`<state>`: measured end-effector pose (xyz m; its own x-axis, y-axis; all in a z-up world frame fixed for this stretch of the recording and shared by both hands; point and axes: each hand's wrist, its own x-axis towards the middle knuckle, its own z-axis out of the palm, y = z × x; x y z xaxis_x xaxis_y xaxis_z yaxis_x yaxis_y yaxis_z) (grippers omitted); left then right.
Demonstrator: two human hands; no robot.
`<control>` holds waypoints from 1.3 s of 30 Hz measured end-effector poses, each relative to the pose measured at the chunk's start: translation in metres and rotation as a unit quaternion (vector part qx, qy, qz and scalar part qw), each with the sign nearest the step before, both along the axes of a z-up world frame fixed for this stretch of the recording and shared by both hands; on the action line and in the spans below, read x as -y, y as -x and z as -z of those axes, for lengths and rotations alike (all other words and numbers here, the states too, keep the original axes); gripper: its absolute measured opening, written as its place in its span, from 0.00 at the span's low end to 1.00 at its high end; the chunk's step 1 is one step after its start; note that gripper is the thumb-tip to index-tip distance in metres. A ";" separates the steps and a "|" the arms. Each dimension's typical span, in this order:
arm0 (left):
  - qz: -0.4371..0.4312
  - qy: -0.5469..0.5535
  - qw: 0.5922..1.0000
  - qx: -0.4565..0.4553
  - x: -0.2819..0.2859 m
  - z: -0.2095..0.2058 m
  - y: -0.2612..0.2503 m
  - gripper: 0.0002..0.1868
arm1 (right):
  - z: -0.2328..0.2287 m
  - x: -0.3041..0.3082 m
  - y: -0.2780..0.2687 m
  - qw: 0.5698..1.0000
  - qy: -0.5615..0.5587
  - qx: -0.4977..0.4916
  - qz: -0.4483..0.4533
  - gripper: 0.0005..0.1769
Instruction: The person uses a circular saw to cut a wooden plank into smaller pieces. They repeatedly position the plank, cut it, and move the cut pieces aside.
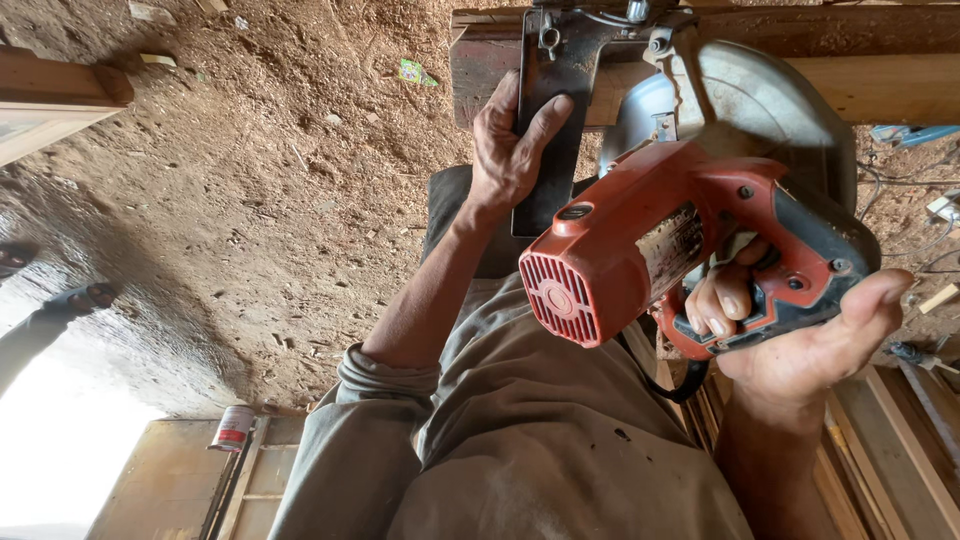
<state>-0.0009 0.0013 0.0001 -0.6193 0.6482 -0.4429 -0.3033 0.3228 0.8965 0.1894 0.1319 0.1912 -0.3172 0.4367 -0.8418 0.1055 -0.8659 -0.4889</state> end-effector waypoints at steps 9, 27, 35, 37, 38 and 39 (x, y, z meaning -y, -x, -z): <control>-0.016 -0.005 1.000 0.026 -0.004 -0.002 0.003 0.13 | -0.001 -0.001 0.002 1.000 -0.001 0.001 0.013 0.47; -0.015 0.039 0.999 -0.034 -0.014 0.001 0.009 0.15 | 0.000 -0.019 0.013 0.999 -0.007 -0.039 -0.026 0.48; -0.026 0.052 0.998 -0.035 -0.019 -0.001 0.011 0.17 | 0.002 -0.029 0.011 0.998 0.002 -0.069 -0.009 0.48; -0.033 0.045 0.998 -0.025 -0.020 -0.001 0.011 0.17 | 0.001 -0.030 0.015 0.997 0.015 -0.069 -0.028 0.49; -0.038 0.048 0.998 -0.017 -0.020 -0.001 0.011 0.17 | 0.001 -0.030 0.015 0.998 -0.001 -0.059 -0.035 0.52; -0.041 0.049 0.998 -0.009 -0.020 -0.001 0.011 0.16 | 0.001 -0.030 0.015 0.998 -0.019 -0.049 -0.042 0.56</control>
<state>-0.0120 0.0215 0.0016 -0.6768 0.5497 -0.4897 -0.3164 0.3834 0.8677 0.1748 0.1617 0.1902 -0.4341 0.4358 -0.7884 0.1266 -0.8370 -0.5324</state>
